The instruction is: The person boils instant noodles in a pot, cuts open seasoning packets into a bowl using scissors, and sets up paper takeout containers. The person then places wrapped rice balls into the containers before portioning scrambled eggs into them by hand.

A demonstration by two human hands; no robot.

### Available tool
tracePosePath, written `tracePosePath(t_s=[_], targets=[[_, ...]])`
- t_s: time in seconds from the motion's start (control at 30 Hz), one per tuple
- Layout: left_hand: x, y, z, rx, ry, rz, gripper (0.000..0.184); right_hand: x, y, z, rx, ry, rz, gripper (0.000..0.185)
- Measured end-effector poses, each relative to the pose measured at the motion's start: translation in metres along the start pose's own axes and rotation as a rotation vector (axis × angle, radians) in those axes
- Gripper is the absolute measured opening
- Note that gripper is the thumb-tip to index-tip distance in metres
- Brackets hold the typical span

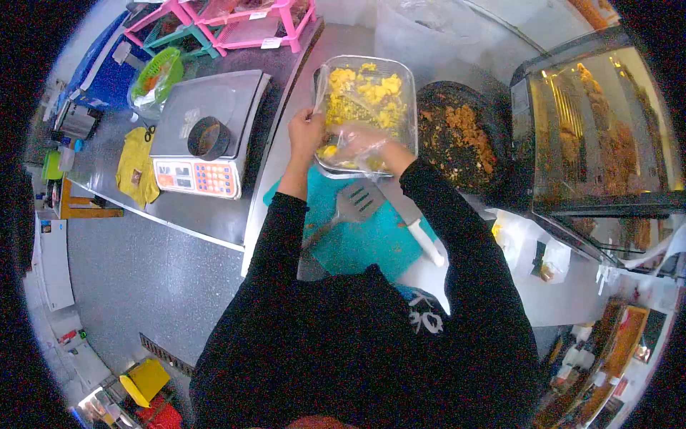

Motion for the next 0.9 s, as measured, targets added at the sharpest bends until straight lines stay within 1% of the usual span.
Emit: tracePosePath(t_s=[0.03, 0.07, 0.1, 0.13, 0.17, 0.2, 0.23, 0.27, 0.37, 0.4, 0.43, 0.47, 0.5, 0.53, 0.57, 0.6, 0.63, 0.67, 0.7, 0.73, 0.77, 0.8, 0.83, 0.87, 0.9], targets=[[0.0, -0.001, 0.002, -0.031, -0.027, -0.01, 0.027, 0.005, 0.001, -0.006, 0.002, 0.001, 0.004, 0.051], [0.001, -0.002, 0.001, -0.035, -0.028, -0.011, 0.027, 0.014, 0.003, -0.007, -0.051, 0.05, 0.018, 0.05], [0.0, -0.002, 0.0, 0.02, -0.003, -0.077, 0.028, 0.021, 0.004, -0.01, -0.103, 0.101, 0.032, 0.049], [-0.002, 0.0, 0.0, 0.073, 0.022, -0.143, 0.029, 0.023, 0.004, -0.005, -0.1, 0.103, 0.037, 0.049], [0.001, 0.001, 0.005, 0.067, 0.022, -0.144, 0.029, 0.03, 0.004, 0.011, -0.176, -0.061, 0.11, 0.047], [0.004, 0.001, 0.013, -0.018, -0.007, -0.133, 0.029, 0.036, 0.005, 0.018, -0.25, -0.225, 0.183, 0.046], [0.006, 0.001, 0.022, -0.103, -0.035, -0.122, 0.029, 0.037, 0.005, 0.022, -0.285, -0.267, 0.195, 0.046], [0.007, 0.0, 0.025, -0.11, -0.035, -0.125, 0.029, 0.038, 0.006, 0.026, -0.319, -0.31, 0.207, 0.047], [0.005, -0.001, 0.015, -0.108, -0.098, -0.151, 0.03, 0.049, 0.019, 0.016, -0.396, -0.575, 0.38, 0.049], [0.0, -0.001, 0.005, -0.043, -0.043, -0.217, 0.03, 0.051, 0.022, 0.016, -0.394, -0.576, 0.389, 0.049], [-0.005, -0.001, -0.005, 0.022, 0.012, -0.281, 0.031, 0.05, 0.025, 0.015, -0.369, -0.746, 0.393, 0.049], [-0.007, -0.002, -0.009, 0.016, 0.013, -0.284, 0.031, 0.051, 0.028, 0.014, -0.352, -0.829, 0.395, 0.049], [-0.004, -0.001, -0.012, 0.054, 0.017, -0.263, 0.032, 0.052, 0.03, 0.015, -0.336, -0.913, 0.397, 0.049], [0.0, -0.001, -0.016, 0.094, 0.02, -0.24, 0.033, 0.05, 0.031, 0.013, -0.315, -0.959, 0.352, 0.055], [0.003, 0.0, -0.016, 0.09, 0.019, -0.24, 0.033, 0.047, 0.032, 0.012, -0.294, -1.004, 0.306, 0.061], [0.012, 0.001, -0.013, 0.059, 0.004, -0.175, 0.035, 0.047, 0.033, 0.01, -0.291, -1.005, 0.307, 0.061], [0.021, 0.003, -0.009, 0.029, -0.011, -0.11, 0.038, 0.048, 0.036, 0.008, -0.26, -1.091, 0.354, 0.06], [0.026, 0.006, -0.009, 0.026, -0.011, -0.109, 0.038, 0.05, 0.037, 0.007, -0.228, -1.176, 0.399, 0.06], [0.032, 0.009, -0.005, 0.067, 0.023, -0.114, 0.04, 0.049, 0.036, 0.008, -0.227, -1.175, 0.398, 0.06], [0.038, 0.012, -0.004, 0.107, 0.056, -0.12, 0.042, 0.052, 0.035, 0.013, -0.223, -1.134, 0.452, 0.058], [0.046, 0.016, 0.0, 0.107, 0.054, -0.119, 0.042, 0.054, 0.035, 0.016, -0.22, -1.093, 0.506, 0.057], [0.049, 0.02, 0.0, 0.146, 0.089, -0.16, 0.041, 0.054, 0.032, 0.016, -0.218, -1.094, 0.504, 0.057], [0.053, 0.026, 0.003, 0.185, 0.124, -0.202, 0.039, 0.053, 0.032, 0.018, -0.276, -0.961, 0.511, 0.057], [0.062, 0.03, 0.009, 0.182, 0.123, -0.2, 0.039, 0.054, 0.031, 0.019, -0.332, -0.826, 0.515, 0.056], [0.071, 0.036, 0.019, 0.197, 0.123, -0.206, 0.04, 0.055, 0.028, 0.018, -0.33, -0.826, 0.514, 0.056]])
Point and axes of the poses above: each hand's wrist, its own y-axis away from the middle knuckle, its own x-axis out of the back of the hand, z = x × y, the point moved 8 cm from there along -y, towards the middle knuckle, and after that the axes turned 4 degrees about z, right-handed, at the moved point
